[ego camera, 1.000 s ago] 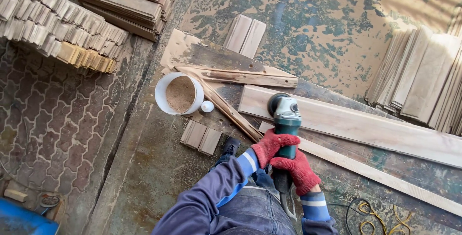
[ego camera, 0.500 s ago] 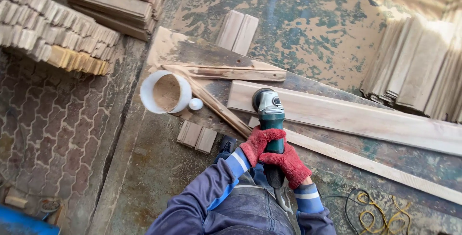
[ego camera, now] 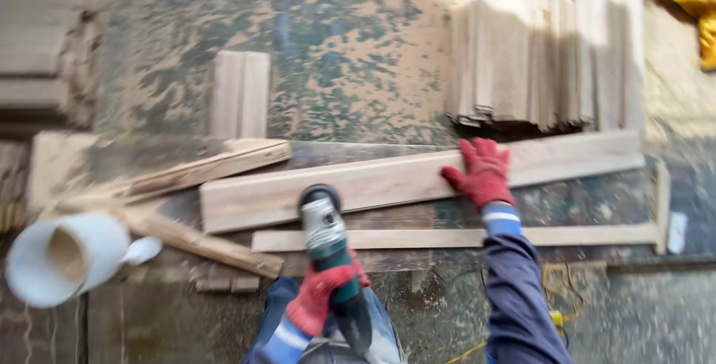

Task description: Sanding the surface of a wooden plank using a handheld angle grinder with a sanding attachment.

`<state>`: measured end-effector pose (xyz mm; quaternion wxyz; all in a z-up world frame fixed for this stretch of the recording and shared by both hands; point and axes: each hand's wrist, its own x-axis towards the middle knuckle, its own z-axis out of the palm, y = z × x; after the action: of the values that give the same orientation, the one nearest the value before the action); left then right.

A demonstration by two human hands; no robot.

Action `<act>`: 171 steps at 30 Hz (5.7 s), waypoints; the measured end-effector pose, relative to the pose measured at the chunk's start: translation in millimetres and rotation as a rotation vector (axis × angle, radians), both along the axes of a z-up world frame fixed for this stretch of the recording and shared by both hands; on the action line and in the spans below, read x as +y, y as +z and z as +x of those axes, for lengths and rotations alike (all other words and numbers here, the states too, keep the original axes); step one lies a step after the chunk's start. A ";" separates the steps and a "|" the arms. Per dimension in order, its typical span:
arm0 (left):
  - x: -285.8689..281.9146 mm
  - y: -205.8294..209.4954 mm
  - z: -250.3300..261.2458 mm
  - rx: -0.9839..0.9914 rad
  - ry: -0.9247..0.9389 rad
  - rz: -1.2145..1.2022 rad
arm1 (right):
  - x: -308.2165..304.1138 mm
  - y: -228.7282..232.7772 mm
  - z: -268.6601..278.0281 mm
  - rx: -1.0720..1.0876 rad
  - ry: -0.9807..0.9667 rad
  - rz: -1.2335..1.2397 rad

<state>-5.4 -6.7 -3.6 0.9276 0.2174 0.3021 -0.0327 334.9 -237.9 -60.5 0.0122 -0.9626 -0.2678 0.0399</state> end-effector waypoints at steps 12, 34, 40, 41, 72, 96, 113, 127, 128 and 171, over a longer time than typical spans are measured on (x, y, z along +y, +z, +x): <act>27.3 91.8 -13.2 -0.522 0.085 0.115 | -62.6 -16.8 -75.7 0.074 -0.232 0.025; 9.7 52.2 -38.5 -0.109 0.172 0.095 | 98.7 165.7 -318.8 1.370 -0.474 0.562; -35.5 24.7 5.8 -0.010 -0.050 0.134 | 53.9 114.8 -326.8 1.108 -0.717 0.849; -41.9 18.8 7.2 -0.011 -0.037 0.132 | 53.2 113.9 -326.6 1.109 -0.707 0.840; -37.9 -16.3 22.3 0.154 -0.267 0.285 | 69.6 101.3 -324.5 1.187 -0.885 1.066; -168.7 4.9 108.0 0.141 -0.441 0.345 | -81.9 68.4 -257.8 1.173 -0.872 1.189; -94.0 -15.7 43.7 0.250 -0.146 0.151 | 11.4 107.6 -260.0 1.430 -0.763 0.896; 20.9 -50.8 102.9 0.288 -0.020 1.871 | -28.8 72.0 -226.8 1.281 -0.911 1.219; 19.6 -64.0 117.5 0.254 -0.032 1.864 | -37.2 73.4 -223.2 1.253 -0.930 1.235; 153.3 -87.7 12.9 0.880 -0.383 1.866 | 32.9 87.4 -242.5 1.251 -0.838 1.115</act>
<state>7.6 146.6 -91.3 0.1797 0.8594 0.4786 -0.0090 92.4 -205.0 26.9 0.6272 -0.6393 0.1757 0.4087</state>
